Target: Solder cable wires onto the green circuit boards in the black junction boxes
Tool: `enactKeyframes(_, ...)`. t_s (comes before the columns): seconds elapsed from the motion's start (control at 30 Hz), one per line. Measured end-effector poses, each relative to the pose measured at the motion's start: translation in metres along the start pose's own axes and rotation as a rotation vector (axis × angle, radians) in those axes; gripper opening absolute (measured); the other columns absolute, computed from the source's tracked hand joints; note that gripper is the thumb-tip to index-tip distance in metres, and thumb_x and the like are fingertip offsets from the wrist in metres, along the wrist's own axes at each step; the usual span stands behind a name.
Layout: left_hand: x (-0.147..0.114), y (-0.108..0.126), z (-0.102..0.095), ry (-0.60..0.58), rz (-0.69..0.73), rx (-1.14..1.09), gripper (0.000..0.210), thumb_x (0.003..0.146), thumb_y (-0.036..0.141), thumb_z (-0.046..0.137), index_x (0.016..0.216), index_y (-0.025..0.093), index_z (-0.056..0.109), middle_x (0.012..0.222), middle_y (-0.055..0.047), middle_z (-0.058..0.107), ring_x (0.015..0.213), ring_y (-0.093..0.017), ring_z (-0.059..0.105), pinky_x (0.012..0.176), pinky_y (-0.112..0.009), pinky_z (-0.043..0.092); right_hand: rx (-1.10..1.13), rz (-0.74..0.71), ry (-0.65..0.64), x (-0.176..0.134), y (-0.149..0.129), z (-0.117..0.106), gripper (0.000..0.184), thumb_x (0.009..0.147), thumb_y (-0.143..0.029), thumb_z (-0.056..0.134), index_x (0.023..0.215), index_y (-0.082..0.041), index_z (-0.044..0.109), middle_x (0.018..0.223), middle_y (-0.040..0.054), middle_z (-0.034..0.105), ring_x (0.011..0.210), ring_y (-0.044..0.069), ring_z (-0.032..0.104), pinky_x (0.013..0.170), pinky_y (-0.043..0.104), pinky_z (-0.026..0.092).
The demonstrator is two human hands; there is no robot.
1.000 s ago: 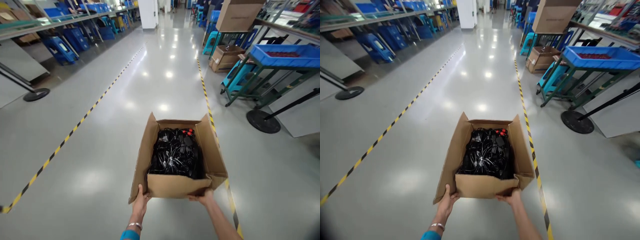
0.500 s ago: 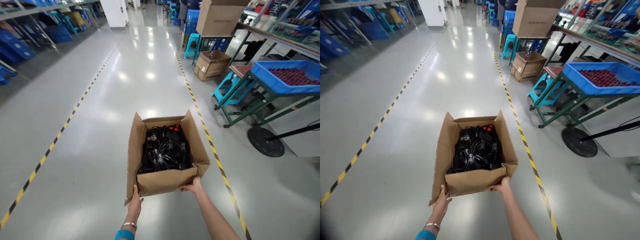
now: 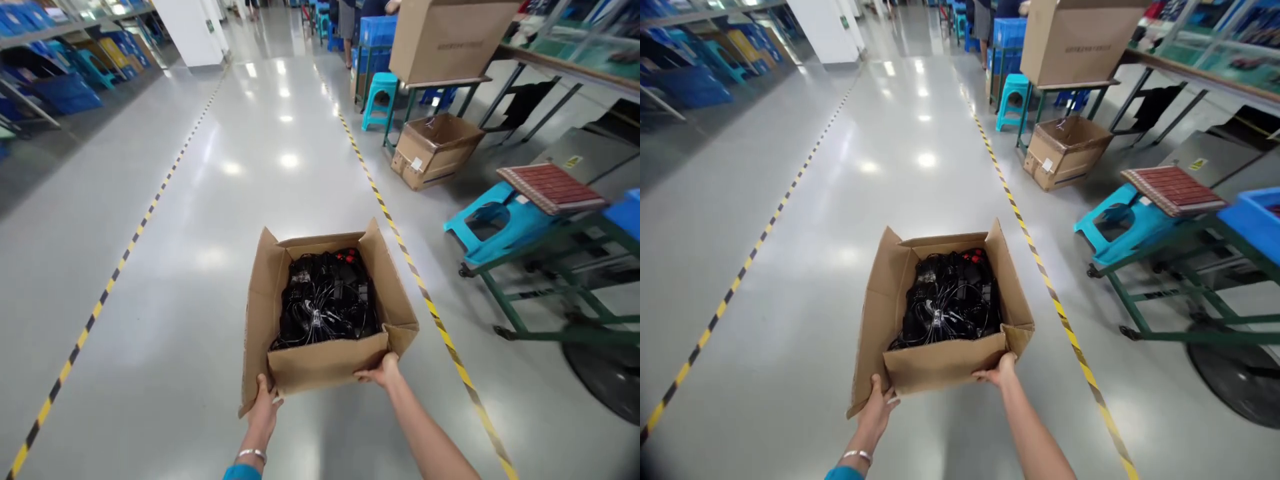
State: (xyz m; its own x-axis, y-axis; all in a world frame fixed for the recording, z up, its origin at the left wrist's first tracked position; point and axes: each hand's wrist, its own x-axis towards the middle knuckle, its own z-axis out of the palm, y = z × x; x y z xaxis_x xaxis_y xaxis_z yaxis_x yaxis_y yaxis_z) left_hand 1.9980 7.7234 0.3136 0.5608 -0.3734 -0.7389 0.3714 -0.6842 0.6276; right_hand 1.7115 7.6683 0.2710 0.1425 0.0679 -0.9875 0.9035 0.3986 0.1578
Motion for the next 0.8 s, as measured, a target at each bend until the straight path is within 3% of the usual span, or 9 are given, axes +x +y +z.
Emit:
enactKeyframes(0.13, 0.013, 0.000, -0.010, -0.003, -0.052, -0.031, 0.058, 0.092, 0.049, 0.047, 0.142, 0.022, 0.035, 0.142, -0.017, 0.046, 0.127, -0.030, 0.049, 0.102, -0.055, 0.040, -0.026, -0.001, -0.019, 0.008, 0.004, -0.003, 0.073, 0.090, -0.060, 0.041, 0.149, -0.024, 0.018, 0.155, 0.0136, 0.013, 0.139, 0.036, 0.022, 0.107, 0.063, 0.030)
enactKeyframes(0.27, 0.030, -0.001, -0.017, 0.005, -0.072, -0.066, 0.059, 0.091, 0.049, 0.049, 0.140, 0.019, 0.038, 0.140, -0.019, 0.048, 0.129, -0.030, 0.047, 0.106, -0.055, 0.035, -0.051, 0.006, -0.049, 0.015, 0.015, 0.006, 0.073, 0.090, -0.059, 0.041, 0.149, -0.023, 0.017, 0.155, 0.0135, 0.011, 0.140, 0.037, 0.019, 0.108, 0.063, 0.028)
enactKeyframes(0.47, 0.027, -0.003, -0.014, -0.010, -0.068, -0.091, 0.056, 0.090, 0.047, 0.052, 0.136, 0.018, 0.042, 0.136, -0.019, 0.052, 0.129, -0.031, 0.046, 0.106, -0.058, 0.033, -0.083, -0.045, -0.108, 0.019, 0.019, 0.003, 0.069, 0.090, -0.058, 0.043, 0.148, -0.024, 0.023, 0.154, 0.0124, 0.016, 0.140, 0.036, 0.020, 0.108, 0.064, 0.025)
enactKeyframes(0.63, 0.028, -0.038, -0.005, 0.006, -0.037, -0.098, 0.058, 0.090, 0.046, 0.051, 0.141, 0.022, 0.035, 0.141, -0.017, 0.047, 0.126, -0.031, 0.049, 0.105, -0.059, 0.034, -0.107, -0.063, -0.100, 0.051, 0.000, -0.023, 0.066, 0.090, -0.057, 0.043, 0.145, -0.023, 0.029, 0.151, 0.0127, 0.025, 0.136, 0.034, 0.029, 0.107, 0.061, 0.030)
enactKeyframes(0.8, 0.021, -0.072, 0.023, 0.027, -0.004, -0.099, 0.051, 0.095, 0.043, 0.043, 0.143, 0.032, 0.031, 0.147, -0.012, 0.040, 0.130, -0.032, 0.045, 0.106, -0.060, 0.031, -0.095, -0.052, -0.106, 0.082, -0.028, -0.040, 0.065, 0.091, -0.052, 0.046, 0.144, -0.016, 0.030, 0.147, 0.0158, 0.029, 0.133, 0.031, 0.033, 0.105, 0.060, 0.032)
